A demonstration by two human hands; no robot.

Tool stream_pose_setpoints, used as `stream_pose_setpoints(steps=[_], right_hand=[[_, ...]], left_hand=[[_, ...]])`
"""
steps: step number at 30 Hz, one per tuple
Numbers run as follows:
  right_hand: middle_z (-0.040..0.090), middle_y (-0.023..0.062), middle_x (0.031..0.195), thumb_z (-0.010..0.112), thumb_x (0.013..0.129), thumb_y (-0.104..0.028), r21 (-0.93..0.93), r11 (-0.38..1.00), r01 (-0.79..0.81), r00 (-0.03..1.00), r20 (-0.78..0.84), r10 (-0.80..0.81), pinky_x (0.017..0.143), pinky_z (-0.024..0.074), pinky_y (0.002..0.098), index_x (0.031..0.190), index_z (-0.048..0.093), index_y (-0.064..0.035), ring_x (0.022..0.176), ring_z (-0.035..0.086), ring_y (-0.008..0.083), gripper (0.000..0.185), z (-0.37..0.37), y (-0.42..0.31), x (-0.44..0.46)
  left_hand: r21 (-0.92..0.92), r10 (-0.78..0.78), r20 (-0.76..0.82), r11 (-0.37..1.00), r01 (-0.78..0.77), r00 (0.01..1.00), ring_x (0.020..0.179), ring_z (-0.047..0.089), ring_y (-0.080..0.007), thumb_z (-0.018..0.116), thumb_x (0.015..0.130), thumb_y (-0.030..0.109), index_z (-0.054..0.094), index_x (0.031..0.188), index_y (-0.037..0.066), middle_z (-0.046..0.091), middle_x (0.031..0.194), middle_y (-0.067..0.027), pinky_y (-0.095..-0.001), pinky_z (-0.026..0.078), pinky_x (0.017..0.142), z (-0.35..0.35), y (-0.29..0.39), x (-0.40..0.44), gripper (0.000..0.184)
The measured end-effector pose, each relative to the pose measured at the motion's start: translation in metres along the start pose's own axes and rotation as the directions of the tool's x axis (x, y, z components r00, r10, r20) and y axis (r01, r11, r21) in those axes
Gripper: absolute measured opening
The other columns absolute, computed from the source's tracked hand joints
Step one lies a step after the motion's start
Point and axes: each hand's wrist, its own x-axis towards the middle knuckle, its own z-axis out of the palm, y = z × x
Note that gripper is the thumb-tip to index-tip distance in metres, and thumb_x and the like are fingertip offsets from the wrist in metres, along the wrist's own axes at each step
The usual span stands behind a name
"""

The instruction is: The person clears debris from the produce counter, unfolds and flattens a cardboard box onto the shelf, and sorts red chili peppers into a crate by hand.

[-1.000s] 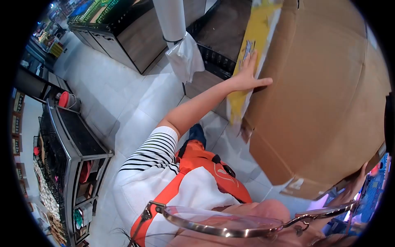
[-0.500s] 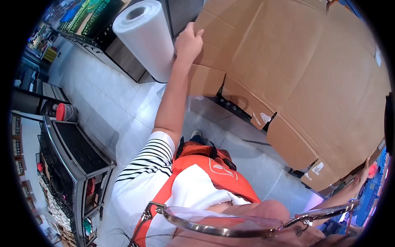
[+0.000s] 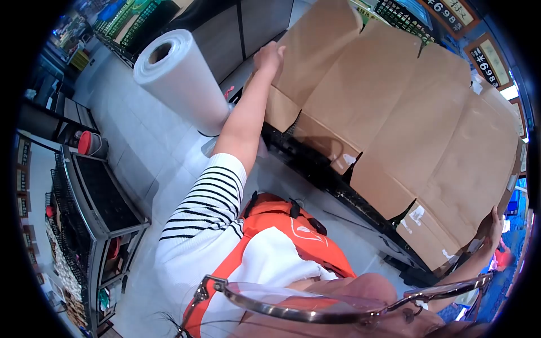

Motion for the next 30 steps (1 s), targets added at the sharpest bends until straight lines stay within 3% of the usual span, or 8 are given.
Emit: stream_pose_setpoints(steps=[5, 8, 9, 15, 18, 22, 28, 30], right_hand=[[0.056, 0.0041, 0.104, 0.057, 0.084, -0.029, -0.117, 0.993, -0.021, 0.999, -0.032, 0.017, 0.085, 0.0374, 0.0287, 0.115, 0.051, -0.0008, 0.097, 0.051, 0.0164, 0.042, 0.027, -0.025, -0.003], [0.054, 0.0056, 0.103, 0.058, 0.083, -0.032, -0.174, 0.984, -0.048, 0.997, -0.072, 0.036, 0.085, 0.0367, 0.0287, 0.115, 0.049, 0.0007, 0.096, 0.049, 0.0177, 0.047, 0.021, -0.026, -0.005], [0.054, 0.0060, 0.103, 0.059, 0.083, -0.033, -0.187, 0.980, -0.061, 0.995, -0.092, 0.045, 0.084, 0.0368, 0.0285, 0.115, 0.049, 0.0008, 0.096, 0.049, 0.0176, 0.048, 0.030, -0.035, -0.014], [0.053, 0.0070, 0.105, 0.058, 0.084, -0.032, -0.199, 0.980, -0.028, 0.996, -0.094, 0.010, 0.084, 0.0372, 0.0277, 0.119, 0.046, 0.0013, 0.097, 0.049, 0.0169, 0.049, 0.015, -0.018, -0.004], [0.055, 0.0063, 0.104, 0.058, 0.085, -0.031, -0.247, 0.969, -0.009, 0.999, -0.051, -0.004, 0.083, 0.0384, 0.0266, 0.118, 0.047, 0.0014, 0.095, 0.050, 0.0155, 0.048, 0.004, -0.014, 0.003], [0.056, 0.0083, 0.106, 0.059, 0.084, -0.033, -0.341, 0.940, 0.029, 0.996, -0.073, -0.057, 0.084, 0.0392, 0.0272, 0.116, 0.048, 0.0024, 0.096, 0.052, 0.0160, 0.049, 0.026, -0.040, -0.017], [0.051, 0.0152, 0.116, 0.059, 0.083, -0.037, -0.450, 0.893, 0.004, 0.990, -0.121, -0.066, 0.092, 0.0354, 0.0285, 0.121, 0.044, 0.0065, 0.107, 0.048, 0.0206, 0.060, 0.034, -0.048, -0.016], [0.050, 0.0159, 0.117, 0.059, 0.082, -0.038, -0.523, 0.852, -0.021, 0.987, -0.147, -0.066, 0.093, 0.0346, 0.0289, 0.121, 0.043, 0.0072, 0.109, 0.047, 0.0210, 0.062, 0.031, -0.051, -0.016]], left_hand=[[0.036, -0.026, 0.100, 0.999, 0.023, 0.995, 0.089, 0.060, -0.0288, 0.048, 0.084, 0.041, 0.058, 0.106, 0.014, 0.064, 0.093, -0.0123, -0.0405, 0.045, 0.076, 0.054, -0.028, -0.017, 0.036], [0.126, -0.027, 0.096, 0.992, 0.015, 0.995, 0.086, 0.061, -0.0277, 0.044, 0.087, 0.042, 0.050, 0.121, 0.017, 0.064, 0.092, -0.0118, -0.0402, 0.045, 0.073, 0.065, -0.041, -0.033, 0.043], [0.173, -0.014, 0.130, 0.985, -0.008, 0.991, 0.083, 0.061, -0.0271, 0.041, 0.087, 0.045, 0.038, 0.132, 0.019, 0.064, 0.089, -0.0107, -0.0404, 0.046, 0.071, 0.068, -0.049, -0.033, 0.051], [0.178, -0.070, 0.225, 0.984, 0.030, 0.972, 0.085, 0.060, -0.0308, 0.038, 0.087, 0.049, 0.033, 0.134, 0.026, 0.061, 0.095, -0.0164, -0.0426, 0.045, 0.075, 0.072, -0.068, -0.045, 0.052], [0.449, 0.160, 0.122, 0.871, -0.198, 0.980, 0.089, 0.058, -0.0287, 0.041, 0.087, 0.044, 0.034, 0.134, 0.023, 0.059, 0.099, -0.0143, -0.0427, 0.040, 0.082, 0.100, -0.088, -0.050, 0.051], [0.474, 0.021, 0.028, 0.880, -0.031, 0.999, 0.117, 0.038, -0.0296, 0.042, 0.088, 0.029, 0.035, 0.132, 0.021, 0.043, 0.124, -0.0157, -0.0450, 0.031, 0.093, 0.116, -0.071, -0.062, 0.046], [0.695, 0.316, 0.127, 0.648, -0.312, 0.940, 0.132, 0.010, -0.0379, 0.044, 0.086, 0.030, 0.033, 0.134, 0.021, 0.014, 0.145, -0.0117, -0.0526, 0.014, 0.104, 0.158, -0.032, -0.048, 0.050], [0.324, 0.392, 0.259, 0.826, -0.461, 0.883, 0.133, 0.005, -0.0390, 0.044, 0.086, 0.037, 0.030, 0.136, 0.023, 0.010, 0.146, -0.0106, -0.0535, 0.009, 0.105, 0.157, -0.020, -0.044, 0.054]])
